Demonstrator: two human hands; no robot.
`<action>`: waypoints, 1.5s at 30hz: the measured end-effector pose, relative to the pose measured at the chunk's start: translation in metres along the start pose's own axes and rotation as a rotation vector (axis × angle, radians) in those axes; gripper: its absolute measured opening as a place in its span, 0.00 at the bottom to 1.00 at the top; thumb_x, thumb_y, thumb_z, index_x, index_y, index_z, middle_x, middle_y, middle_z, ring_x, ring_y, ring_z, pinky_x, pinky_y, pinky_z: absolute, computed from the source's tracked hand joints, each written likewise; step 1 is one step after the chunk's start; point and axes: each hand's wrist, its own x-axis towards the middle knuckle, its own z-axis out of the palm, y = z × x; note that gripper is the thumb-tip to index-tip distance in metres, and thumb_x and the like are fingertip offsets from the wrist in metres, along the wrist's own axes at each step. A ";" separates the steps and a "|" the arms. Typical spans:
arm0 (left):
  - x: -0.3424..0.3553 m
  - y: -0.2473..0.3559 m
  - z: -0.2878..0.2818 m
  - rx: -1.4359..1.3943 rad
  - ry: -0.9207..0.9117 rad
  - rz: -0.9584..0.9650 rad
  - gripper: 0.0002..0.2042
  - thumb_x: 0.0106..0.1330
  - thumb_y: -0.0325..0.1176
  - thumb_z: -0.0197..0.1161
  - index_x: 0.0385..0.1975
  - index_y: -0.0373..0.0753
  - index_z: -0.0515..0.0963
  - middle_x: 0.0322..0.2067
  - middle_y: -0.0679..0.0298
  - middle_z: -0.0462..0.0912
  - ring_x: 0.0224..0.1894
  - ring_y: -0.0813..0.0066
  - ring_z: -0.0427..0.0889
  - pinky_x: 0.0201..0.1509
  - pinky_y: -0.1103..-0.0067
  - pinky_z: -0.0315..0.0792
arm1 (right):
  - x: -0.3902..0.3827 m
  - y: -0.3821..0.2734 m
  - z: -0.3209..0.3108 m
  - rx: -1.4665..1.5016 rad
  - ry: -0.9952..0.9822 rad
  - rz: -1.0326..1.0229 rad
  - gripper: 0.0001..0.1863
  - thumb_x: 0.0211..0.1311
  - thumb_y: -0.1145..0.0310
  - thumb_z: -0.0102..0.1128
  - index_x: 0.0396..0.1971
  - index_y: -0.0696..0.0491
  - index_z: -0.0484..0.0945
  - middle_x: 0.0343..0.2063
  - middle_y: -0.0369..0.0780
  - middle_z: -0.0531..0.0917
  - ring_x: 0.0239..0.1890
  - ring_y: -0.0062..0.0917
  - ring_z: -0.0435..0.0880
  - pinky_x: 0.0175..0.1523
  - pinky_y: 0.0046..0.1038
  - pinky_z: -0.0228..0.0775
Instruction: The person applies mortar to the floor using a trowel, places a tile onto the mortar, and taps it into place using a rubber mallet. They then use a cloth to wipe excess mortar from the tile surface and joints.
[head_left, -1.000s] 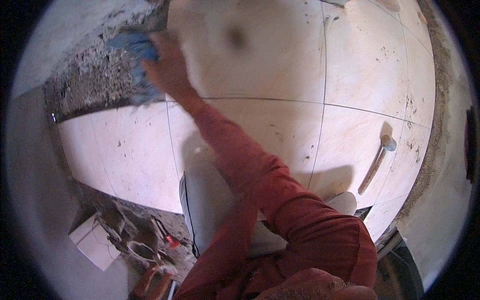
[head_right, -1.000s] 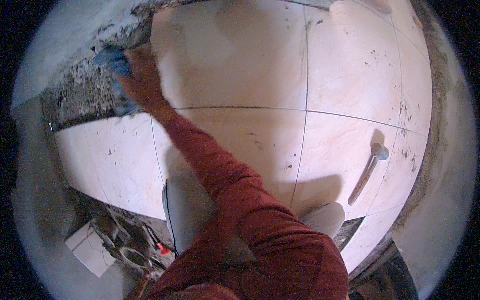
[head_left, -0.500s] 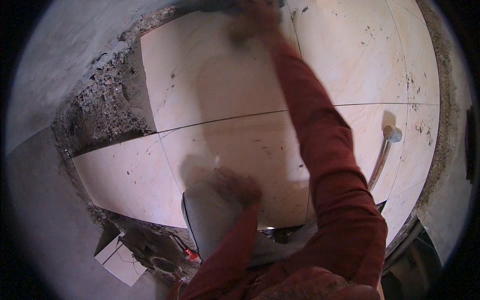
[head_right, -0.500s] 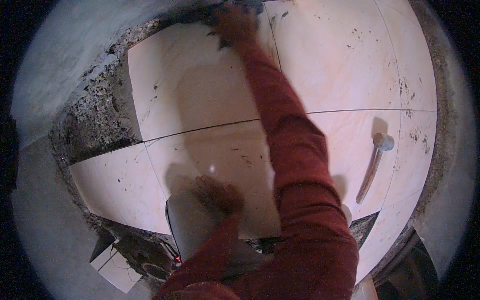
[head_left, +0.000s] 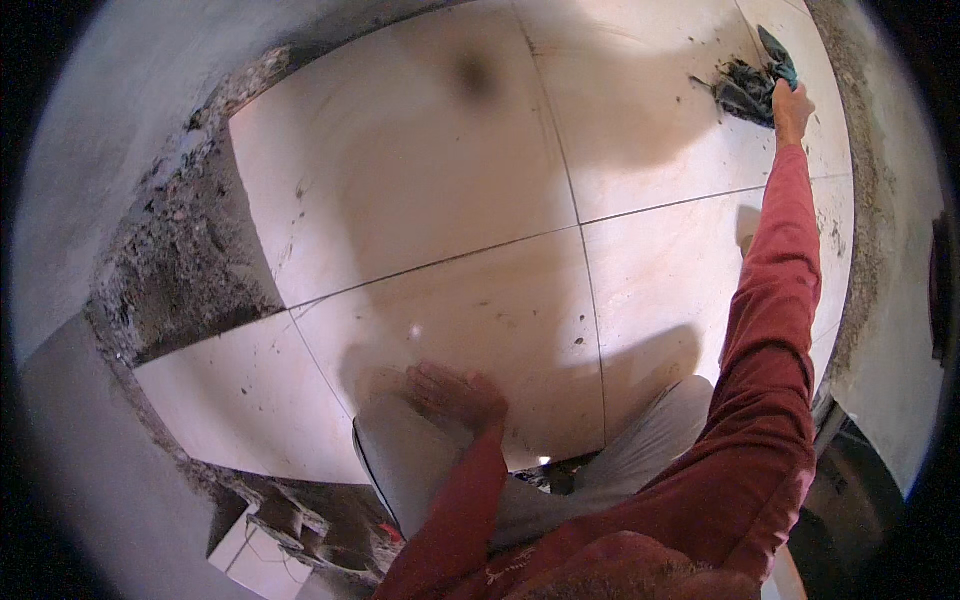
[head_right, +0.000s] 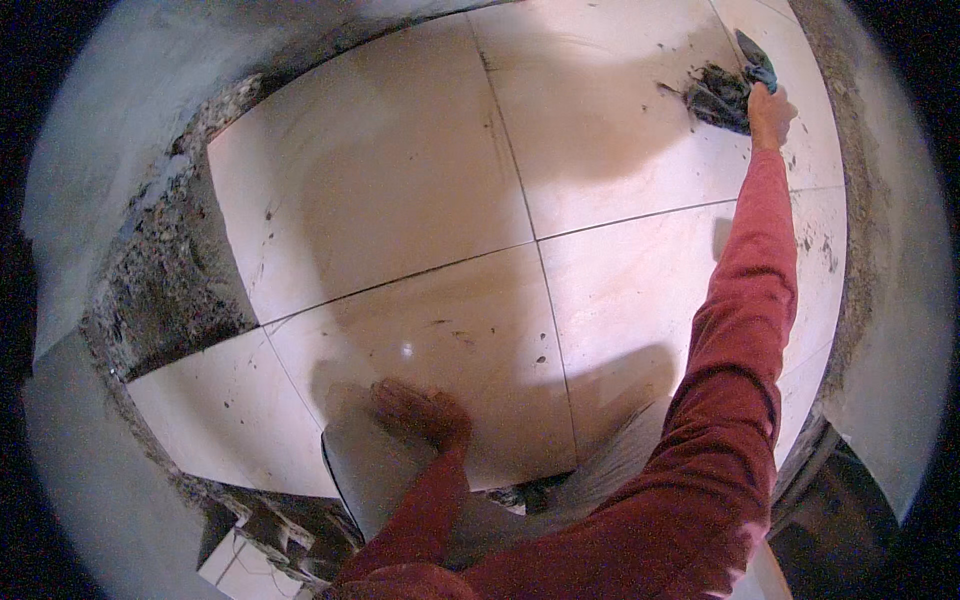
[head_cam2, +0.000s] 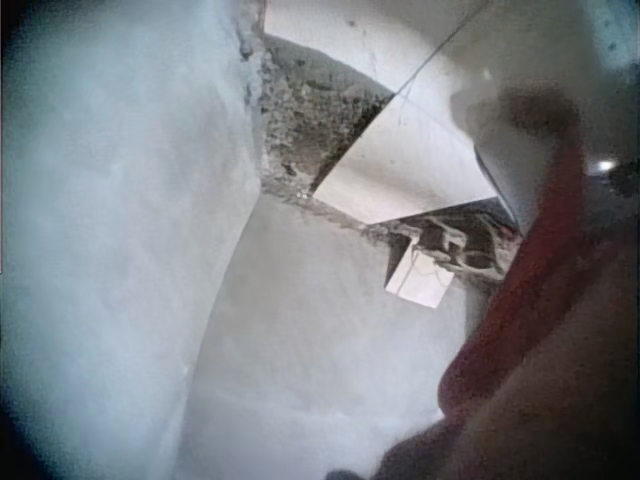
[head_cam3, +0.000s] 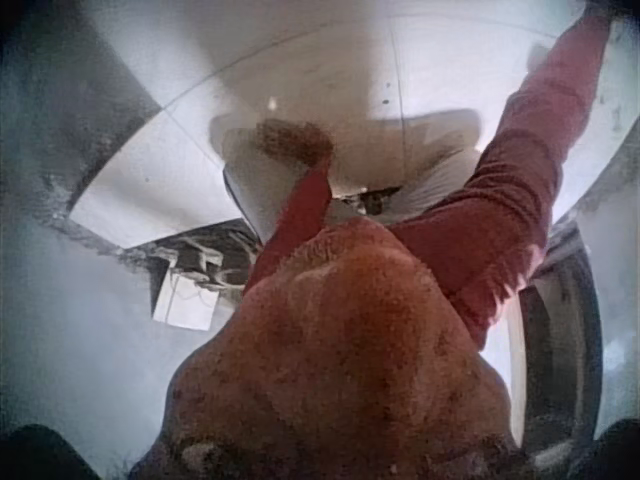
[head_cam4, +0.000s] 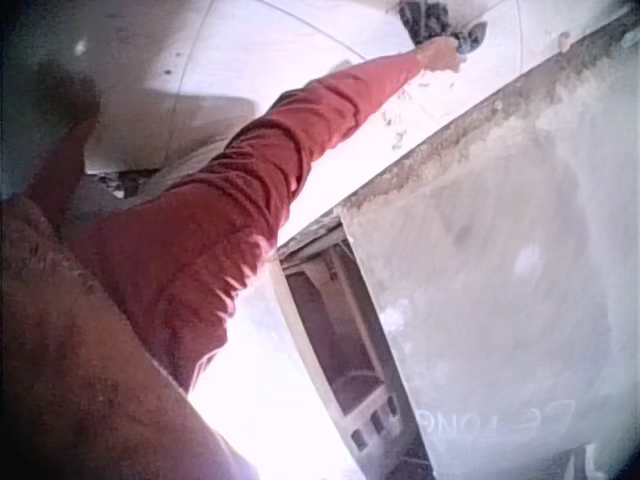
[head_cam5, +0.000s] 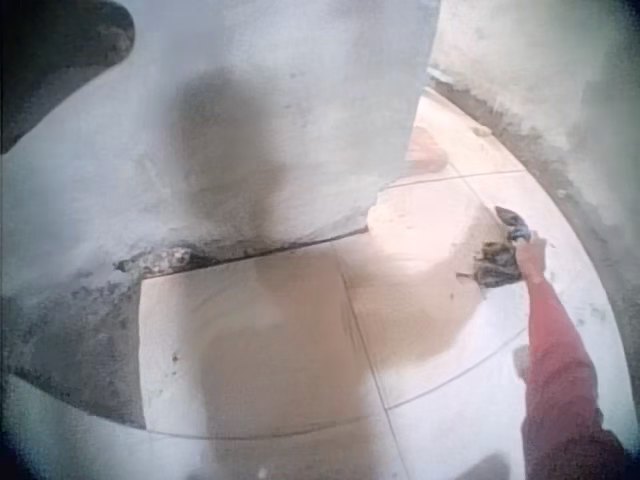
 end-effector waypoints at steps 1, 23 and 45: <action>0.000 0.010 0.005 -0.015 -0.023 0.024 0.39 0.70 0.42 0.54 0.76 0.29 0.48 0.77 0.42 0.46 0.79 0.42 0.45 0.81 0.53 0.39 | 0.035 0.046 0.002 -0.084 -0.026 -0.072 0.36 0.62 0.36 0.54 0.56 0.53 0.81 0.56 0.58 0.80 0.58 0.54 0.79 0.60 0.52 0.72; -0.002 -0.015 0.034 0.518 0.073 -0.094 0.35 0.71 0.36 0.52 0.76 0.30 0.51 0.79 0.49 0.45 0.80 0.48 0.44 0.84 0.63 0.40 | -0.045 0.068 -0.048 -0.299 -0.274 -0.022 0.20 0.67 0.67 0.48 0.56 0.52 0.79 0.59 0.52 0.76 0.64 0.47 0.72 0.67 0.43 0.67; -0.001 -0.009 0.038 0.520 0.078 -0.016 0.33 0.75 0.33 0.47 0.75 0.25 0.47 0.78 0.45 0.44 0.81 0.51 0.37 0.84 0.64 0.30 | 0.024 0.024 -0.048 0.188 -0.540 -0.430 0.27 0.63 0.53 0.60 0.59 0.50 0.78 0.60 0.52 0.77 0.61 0.47 0.77 0.65 0.44 0.70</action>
